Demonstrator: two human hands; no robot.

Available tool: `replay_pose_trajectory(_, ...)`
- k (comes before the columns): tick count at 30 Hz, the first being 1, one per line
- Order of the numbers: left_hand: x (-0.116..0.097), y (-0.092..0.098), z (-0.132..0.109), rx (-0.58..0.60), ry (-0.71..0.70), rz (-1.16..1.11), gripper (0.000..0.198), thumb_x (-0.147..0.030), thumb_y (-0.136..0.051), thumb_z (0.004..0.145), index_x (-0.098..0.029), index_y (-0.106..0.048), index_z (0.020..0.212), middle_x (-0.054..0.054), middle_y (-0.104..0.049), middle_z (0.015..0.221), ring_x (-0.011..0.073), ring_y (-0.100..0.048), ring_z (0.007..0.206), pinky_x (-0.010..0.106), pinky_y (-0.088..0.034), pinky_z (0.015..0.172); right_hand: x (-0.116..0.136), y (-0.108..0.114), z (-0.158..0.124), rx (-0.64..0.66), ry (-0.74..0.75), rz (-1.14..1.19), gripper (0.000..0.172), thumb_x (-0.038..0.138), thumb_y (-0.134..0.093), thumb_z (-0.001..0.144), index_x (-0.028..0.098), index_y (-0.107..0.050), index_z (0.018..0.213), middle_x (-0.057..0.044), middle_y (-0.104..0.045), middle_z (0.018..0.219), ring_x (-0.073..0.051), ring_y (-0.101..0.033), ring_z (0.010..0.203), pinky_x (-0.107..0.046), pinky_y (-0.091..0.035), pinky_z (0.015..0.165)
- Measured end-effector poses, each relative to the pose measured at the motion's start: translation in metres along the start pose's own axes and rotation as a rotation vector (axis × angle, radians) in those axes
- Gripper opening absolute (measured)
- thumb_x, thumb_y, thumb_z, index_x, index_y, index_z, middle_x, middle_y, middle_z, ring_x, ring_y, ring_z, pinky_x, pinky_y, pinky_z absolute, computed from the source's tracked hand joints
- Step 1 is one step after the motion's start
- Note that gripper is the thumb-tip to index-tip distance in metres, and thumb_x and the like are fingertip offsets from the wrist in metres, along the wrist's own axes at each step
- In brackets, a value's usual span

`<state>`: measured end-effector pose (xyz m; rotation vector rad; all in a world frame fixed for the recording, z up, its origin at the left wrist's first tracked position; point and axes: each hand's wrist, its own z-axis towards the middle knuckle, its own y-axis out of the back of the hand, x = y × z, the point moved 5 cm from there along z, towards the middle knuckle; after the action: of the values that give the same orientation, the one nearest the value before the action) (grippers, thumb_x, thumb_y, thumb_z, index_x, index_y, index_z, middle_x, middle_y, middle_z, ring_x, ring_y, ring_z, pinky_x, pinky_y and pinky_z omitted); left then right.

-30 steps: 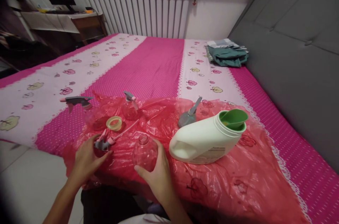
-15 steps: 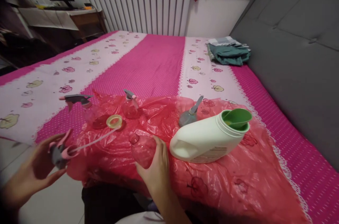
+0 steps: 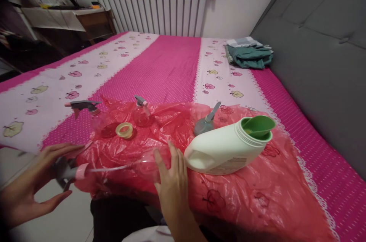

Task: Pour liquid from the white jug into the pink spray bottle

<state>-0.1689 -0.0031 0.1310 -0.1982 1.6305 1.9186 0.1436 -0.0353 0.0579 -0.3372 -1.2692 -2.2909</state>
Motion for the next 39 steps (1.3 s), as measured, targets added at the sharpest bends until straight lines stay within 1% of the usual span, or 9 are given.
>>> replay_pose_trajectory(3,-0.016,-0.017,0.009,0.161,-0.063,-0.028,0.075,-0.039,-0.081,0.078,-0.043,-0.054,0.148,0.007,-0.059,0.141,0.0334,-0.062,0.125,0.043,-0.064,0.094,0.009,-0.001,-0.002,0.042,0.053,0.029,0.109,-0.002,-0.09,0.049,0.028,-0.049,0.145,-0.01,-0.043,0.153,-0.033,-0.05,0.13,-0.053,-0.055,0.102)
replay_pose_trajectory(7,-0.038,-0.042,0.021,0.215,-0.035,-0.163,0.072,-0.043,-0.08,0.084,-0.039,-0.052,0.151,0.009,-0.056,0.147,0.0355,-0.057,0.134,0.05,-0.057,0.107,0.013,0.0,-0.006,0.029,0.031,0.038,0.109,0.001,-0.093,0.048,0.028,-0.051,0.145,-0.008,-0.054,0.141,-0.031,-0.053,0.124,-0.051,-0.056,0.101)
replay_pose_trajectory(13,-0.057,-0.076,0.036,0.002,0.105,-0.318,0.037,-0.043,-0.054,0.103,-0.037,-0.054,0.14,0.006,-0.056,0.14,0.027,-0.053,0.137,0.047,-0.041,0.121,0.008,0.0,-0.01,0.031,-0.015,0.016,0.116,0.006,-0.101,0.041,0.027,-0.052,0.144,-0.008,-0.056,0.138,-0.032,-0.056,0.12,-0.052,-0.057,0.099)
replay_pose_trajectory(17,-0.072,-0.085,0.046,-0.046,0.049,-0.324,0.034,-0.04,-0.056,0.103,-0.036,-0.053,0.137,0.005,-0.053,0.139,0.0254,-0.051,0.137,0.042,-0.041,0.119,0.001,0.001,-0.012,0.016,-0.06,-0.011,0.111,0.006,-0.1,0.043,0.027,-0.054,0.142,-0.009,-0.058,0.133,-0.031,-0.057,0.117,-0.051,-0.057,0.097)
replay_pose_trajectory(24,-0.081,-0.089,0.059,0.12,0.078,-0.238,0.034,-0.04,-0.055,0.103,-0.031,-0.055,0.136,0.008,-0.052,0.141,0.029,-0.046,0.143,0.046,-0.04,0.119,-0.003,0.008,-0.01,0.008,-0.023,-0.096,0.106,-0.003,-0.092,0.047,0.027,-0.055,0.142,-0.01,-0.054,0.136,-0.032,-0.055,0.12,-0.054,-0.058,0.095)
replay_pose_trajectory(26,-0.085,-0.091,0.064,0.133,0.062,-0.224,0.031,-0.038,-0.055,0.102,-0.029,-0.056,0.132,0.008,-0.054,0.138,0.0286,-0.05,0.137,0.044,-0.043,0.115,-0.003,0.007,-0.01,0.029,-0.008,-0.081,0.106,-0.004,-0.089,0.046,0.026,-0.055,0.141,-0.011,-0.053,0.137,-0.033,-0.054,0.121,-0.054,-0.058,0.095)
replay_pose_trajectory(29,-0.095,-0.096,0.07,0.056,0.0,-0.238,0.027,-0.029,-0.053,0.102,-0.028,-0.056,0.129,0.007,-0.057,0.127,0.0248,-0.057,0.124,0.041,-0.047,0.108,-0.008,0.004,-0.01,0.037,-0.043,-0.016,0.106,-0.002,-0.09,0.047,0.027,-0.054,0.143,-0.01,-0.053,0.137,-0.033,-0.054,0.122,-0.054,-0.057,0.097)
replay_pose_trajectory(34,-0.109,-0.103,0.071,-0.209,-0.116,-0.187,0.035,-0.015,-0.056,0.096,-0.027,-0.057,0.128,0.008,-0.052,0.124,0.0239,-0.057,0.12,0.04,-0.05,0.103,-0.019,-0.005,-0.016,0.038,-0.19,0.149,0.097,0.003,-0.09,0.052,0.03,-0.058,0.14,-0.005,-0.056,0.128,-0.028,-0.057,0.114,-0.05,-0.055,0.098)
replay_pose_trajectory(39,-0.106,-0.108,0.072,-0.262,-0.277,-0.245,0.041,-0.01,-0.062,0.09,-0.028,-0.058,0.126,0.006,-0.056,0.119,0.0227,-0.06,0.114,0.04,-0.052,0.1,-0.031,-0.019,-0.022,0.167,-0.276,0.407,0.09,0.009,-0.088,0.049,0.024,-0.063,0.134,-0.004,-0.061,0.121,-0.024,-0.061,0.109,-0.038,-0.055,0.099)
